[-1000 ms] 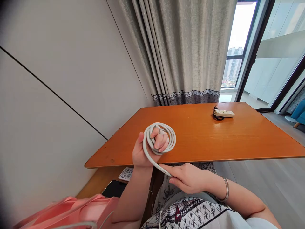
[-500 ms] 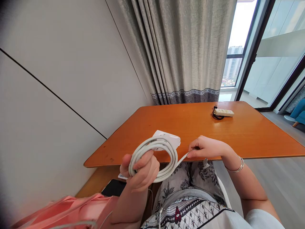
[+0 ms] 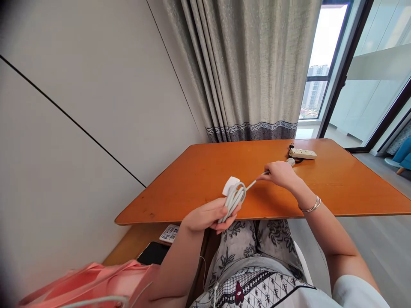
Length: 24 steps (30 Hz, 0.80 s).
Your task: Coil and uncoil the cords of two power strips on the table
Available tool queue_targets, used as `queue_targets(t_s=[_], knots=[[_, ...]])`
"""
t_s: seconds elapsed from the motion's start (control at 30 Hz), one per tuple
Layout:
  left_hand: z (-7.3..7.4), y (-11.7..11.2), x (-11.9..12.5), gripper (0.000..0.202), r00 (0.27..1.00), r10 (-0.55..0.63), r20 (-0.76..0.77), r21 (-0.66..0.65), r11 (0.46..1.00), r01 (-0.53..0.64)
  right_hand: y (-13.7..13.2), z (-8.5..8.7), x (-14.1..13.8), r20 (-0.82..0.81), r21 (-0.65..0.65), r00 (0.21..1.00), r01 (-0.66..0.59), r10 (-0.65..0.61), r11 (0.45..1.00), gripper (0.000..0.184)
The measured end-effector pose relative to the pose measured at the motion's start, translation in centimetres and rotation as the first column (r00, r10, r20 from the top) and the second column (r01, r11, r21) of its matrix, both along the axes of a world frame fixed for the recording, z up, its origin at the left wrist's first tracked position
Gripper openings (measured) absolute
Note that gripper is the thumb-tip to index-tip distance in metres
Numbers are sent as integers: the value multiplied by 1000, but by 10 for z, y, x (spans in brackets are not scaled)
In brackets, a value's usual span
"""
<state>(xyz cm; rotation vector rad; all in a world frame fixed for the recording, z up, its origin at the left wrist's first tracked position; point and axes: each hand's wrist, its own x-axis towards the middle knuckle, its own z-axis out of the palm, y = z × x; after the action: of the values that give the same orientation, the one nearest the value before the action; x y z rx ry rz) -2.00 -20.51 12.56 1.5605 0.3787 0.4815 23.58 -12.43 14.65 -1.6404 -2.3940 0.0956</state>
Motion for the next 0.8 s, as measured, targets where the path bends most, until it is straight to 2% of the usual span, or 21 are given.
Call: queue_targets(t_s=[0.07,0.17,0.23,0.3,0.37,0.47,0.6,0.7,0.8], knots=[[-5,10,11,45,995,82,-56,43,996,-79,-3,0,-8,-76,65,996,42,-37,997,42],[-18,21,22,39,975,189,-113,122,977,-175,-15,-1,-21,-263,47,964,-14,26,999,32],[-26,25,26,36,954,275,-116,181,951,-252,-26,-5,-28,-435,-45,896,-117,86,992,29],[-33,28,29,36,932,352,-90,216,920,-327,-35,-12,-35,-599,-106,790,-241,131,965,28],[-39,31,33,37,912,405,-62,218,897,-384,-43,-21,-41,-696,-73,697,-305,171,950,30],[-45,33,38,42,889,455,-43,209,875,-438,-50,-33,-46,-739,8,645,-276,191,961,34],[-48,35,42,51,869,489,-69,235,855,-463,-54,-42,-42,-782,-29,607,-264,142,964,47],[-52,37,45,57,860,509,-38,265,835,-483,-54,-49,-37,-849,-54,516,-300,114,952,56],[-60,38,50,57,842,539,-32,257,818,-514,-53,-62,-36,-909,-54,409,-303,78,952,56]])
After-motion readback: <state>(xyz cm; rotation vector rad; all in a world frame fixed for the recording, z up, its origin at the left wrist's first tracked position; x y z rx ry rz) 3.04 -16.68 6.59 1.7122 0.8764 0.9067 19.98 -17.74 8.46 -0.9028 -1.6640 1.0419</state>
